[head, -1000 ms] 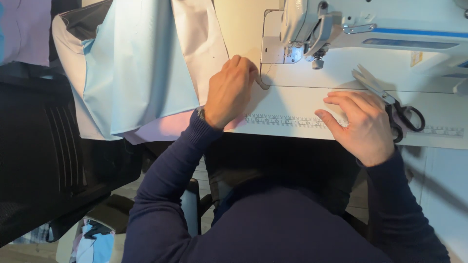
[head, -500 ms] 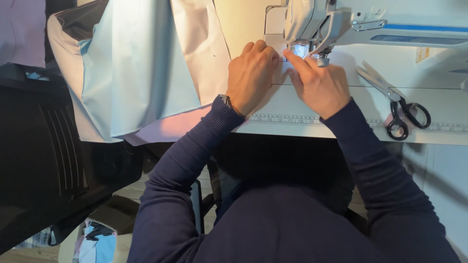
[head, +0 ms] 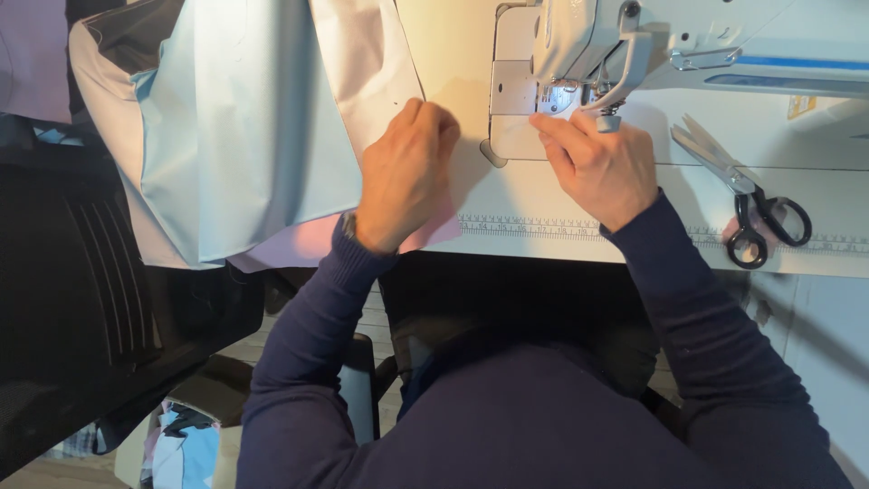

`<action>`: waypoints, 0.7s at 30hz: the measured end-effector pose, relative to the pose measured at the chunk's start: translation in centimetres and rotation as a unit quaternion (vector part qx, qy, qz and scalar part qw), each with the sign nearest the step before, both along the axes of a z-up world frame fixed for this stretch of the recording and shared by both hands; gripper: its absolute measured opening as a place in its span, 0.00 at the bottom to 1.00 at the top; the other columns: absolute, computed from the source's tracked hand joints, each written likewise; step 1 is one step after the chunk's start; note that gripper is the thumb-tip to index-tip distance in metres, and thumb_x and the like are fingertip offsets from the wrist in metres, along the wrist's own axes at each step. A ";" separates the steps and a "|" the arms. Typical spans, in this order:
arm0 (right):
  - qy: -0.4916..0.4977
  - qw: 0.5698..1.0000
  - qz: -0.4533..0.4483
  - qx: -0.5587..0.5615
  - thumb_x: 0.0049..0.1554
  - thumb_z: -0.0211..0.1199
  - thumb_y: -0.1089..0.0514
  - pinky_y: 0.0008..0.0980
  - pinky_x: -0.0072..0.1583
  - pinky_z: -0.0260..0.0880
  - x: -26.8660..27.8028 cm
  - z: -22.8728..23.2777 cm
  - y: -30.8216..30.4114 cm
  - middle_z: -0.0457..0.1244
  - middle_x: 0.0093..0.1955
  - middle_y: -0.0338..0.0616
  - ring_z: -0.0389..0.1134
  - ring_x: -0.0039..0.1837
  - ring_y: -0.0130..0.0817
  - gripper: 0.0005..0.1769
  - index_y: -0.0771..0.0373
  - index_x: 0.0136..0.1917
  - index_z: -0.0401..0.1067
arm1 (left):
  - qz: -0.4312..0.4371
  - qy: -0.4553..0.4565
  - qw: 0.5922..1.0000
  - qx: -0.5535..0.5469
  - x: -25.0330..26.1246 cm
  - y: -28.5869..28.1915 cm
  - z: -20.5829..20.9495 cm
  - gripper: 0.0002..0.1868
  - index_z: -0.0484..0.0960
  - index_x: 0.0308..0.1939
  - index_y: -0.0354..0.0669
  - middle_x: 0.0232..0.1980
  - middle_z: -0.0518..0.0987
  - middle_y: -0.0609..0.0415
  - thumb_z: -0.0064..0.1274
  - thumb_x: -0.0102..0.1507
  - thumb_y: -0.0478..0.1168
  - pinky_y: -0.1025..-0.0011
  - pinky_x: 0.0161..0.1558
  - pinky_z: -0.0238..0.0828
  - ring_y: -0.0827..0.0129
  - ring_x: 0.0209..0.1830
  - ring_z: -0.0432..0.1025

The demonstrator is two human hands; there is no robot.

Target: Sewing pieces of leather together using an industrial sewing machine and trimming with scissors.

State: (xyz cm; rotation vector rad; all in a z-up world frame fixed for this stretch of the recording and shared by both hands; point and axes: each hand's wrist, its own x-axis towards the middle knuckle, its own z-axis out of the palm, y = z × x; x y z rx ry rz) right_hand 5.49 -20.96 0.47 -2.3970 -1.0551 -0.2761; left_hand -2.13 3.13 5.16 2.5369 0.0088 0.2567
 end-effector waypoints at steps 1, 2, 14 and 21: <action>-0.002 1.000 0.008 0.004 0.63 0.67 0.60 0.39 0.42 0.68 -0.1 -0.2 -0.2 0.65 0.42 0.36 0.69 0.42 0.39 0.13 0.52 0.61 0.79 | 0.006 0.014 1.000 -0.003 -0.5 0.3 0.4 0.02 0.76 0.41 0.41 0.42 0.76 0.49 0.51 0.67 0.36 0.57 0.39 0.70 0.52 0.41 0.74; -0.001 1.000 0.007 0.003 0.63 0.67 0.60 0.39 0.42 0.68 -0.1 -0.2 -0.2 0.65 0.42 0.36 0.69 0.42 0.39 0.13 0.52 0.61 0.79 | 0.005 0.015 1.000 -0.004 -1.1 0.7 0.8 0.02 0.76 0.41 0.41 0.42 0.76 0.49 0.51 0.67 0.36 0.57 0.39 0.70 0.52 0.41 0.74; 0.008 0.999 0.037 -0.008 0.57 0.68 0.63 0.36 0.40 0.67 -0.4 0.5 0.0 0.63 0.38 0.36 0.67 0.37 0.36 0.17 0.51 0.59 0.82 | -0.049 0.326 0.932 -0.150 -14.8 10.5 6.8 0.08 0.76 0.43 0.41 0.36 0.76 0.55 0.48 0.68 0.42 0.71 0.37 0.71 0.69 0.32 0.72; 0.022 0.996 0.066 0.047 0.58 0.68 0.62 0.36 0.42 0.66 -0.9 0.4 0.5 0.62 0.38 0.37 0.67 0.39 0.36 0.16 0.53 0.60 0.79 | 0.314 0.483 0.817 -0.038 -32.5 21.2 -0.2 0.14 0.83 0.49 0.44 0.43 0.82 0.49 0.50 0.67 0.47 0.67 0.46 0.70 0.63 0.43 0.74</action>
